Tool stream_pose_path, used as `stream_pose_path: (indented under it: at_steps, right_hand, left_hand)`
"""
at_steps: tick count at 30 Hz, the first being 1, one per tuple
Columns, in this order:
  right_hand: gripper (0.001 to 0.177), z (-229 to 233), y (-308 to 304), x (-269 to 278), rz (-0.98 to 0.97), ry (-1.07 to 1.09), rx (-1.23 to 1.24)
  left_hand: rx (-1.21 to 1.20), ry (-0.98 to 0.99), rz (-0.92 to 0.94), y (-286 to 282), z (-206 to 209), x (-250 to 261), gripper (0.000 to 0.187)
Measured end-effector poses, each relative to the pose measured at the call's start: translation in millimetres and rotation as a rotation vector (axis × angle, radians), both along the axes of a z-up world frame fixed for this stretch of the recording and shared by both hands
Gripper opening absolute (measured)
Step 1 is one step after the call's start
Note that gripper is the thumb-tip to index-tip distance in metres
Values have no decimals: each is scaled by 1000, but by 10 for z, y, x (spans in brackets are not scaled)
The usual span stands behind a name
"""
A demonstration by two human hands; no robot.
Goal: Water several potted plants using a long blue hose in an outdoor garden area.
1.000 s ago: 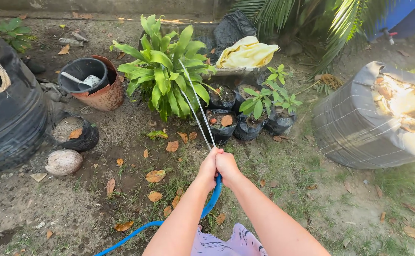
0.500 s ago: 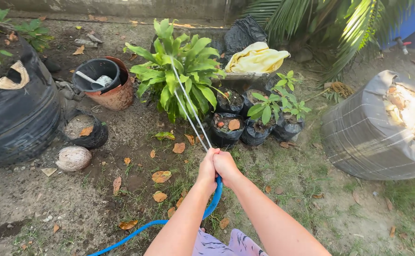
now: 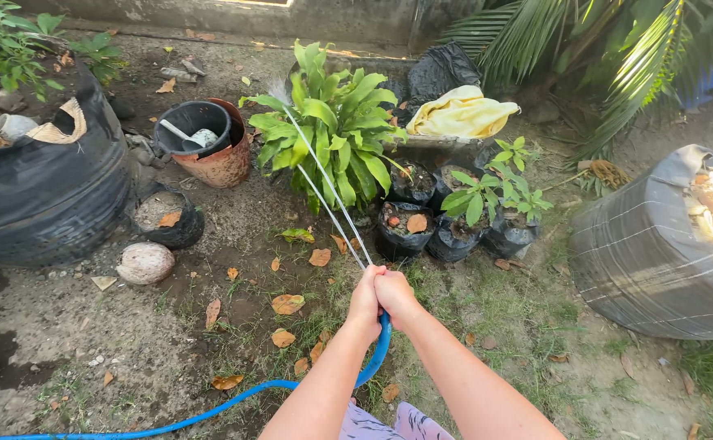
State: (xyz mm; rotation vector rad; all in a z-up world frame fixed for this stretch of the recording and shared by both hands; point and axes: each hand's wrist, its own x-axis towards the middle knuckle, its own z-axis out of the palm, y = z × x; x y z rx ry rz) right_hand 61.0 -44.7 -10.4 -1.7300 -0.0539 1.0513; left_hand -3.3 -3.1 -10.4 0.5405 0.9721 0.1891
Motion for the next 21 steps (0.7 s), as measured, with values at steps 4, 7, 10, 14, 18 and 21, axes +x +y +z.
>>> stream_pose_path:
  at_steps: [4,7,10,14,18,21]
  right_hand:
    - [24,-63,-30,31,-7,9,-9]
    - [24,-139,-73,63,-4,20,-1]
    - [23,-91,-120,60,-42,38,-7]
    - [20,-376,-229,137,-167,58,55]
    - [22,-386,-339,173,-310,81,19]
    - [22,-414,-441,231,-417,146,26]
  left_hand:
    - [-18,-22,-2,-39,-16,12,33]
    - [-47,-37,-1,-82,-97,34,35]
    - [-76,-44,-11,-122,-114,69,34]
    - [-93,-18,-133,-129,-211,155,37]
    - [-83,74,-266,-196,-192,261,40]
    - [-86,67,-351,-267,-248,355,42]
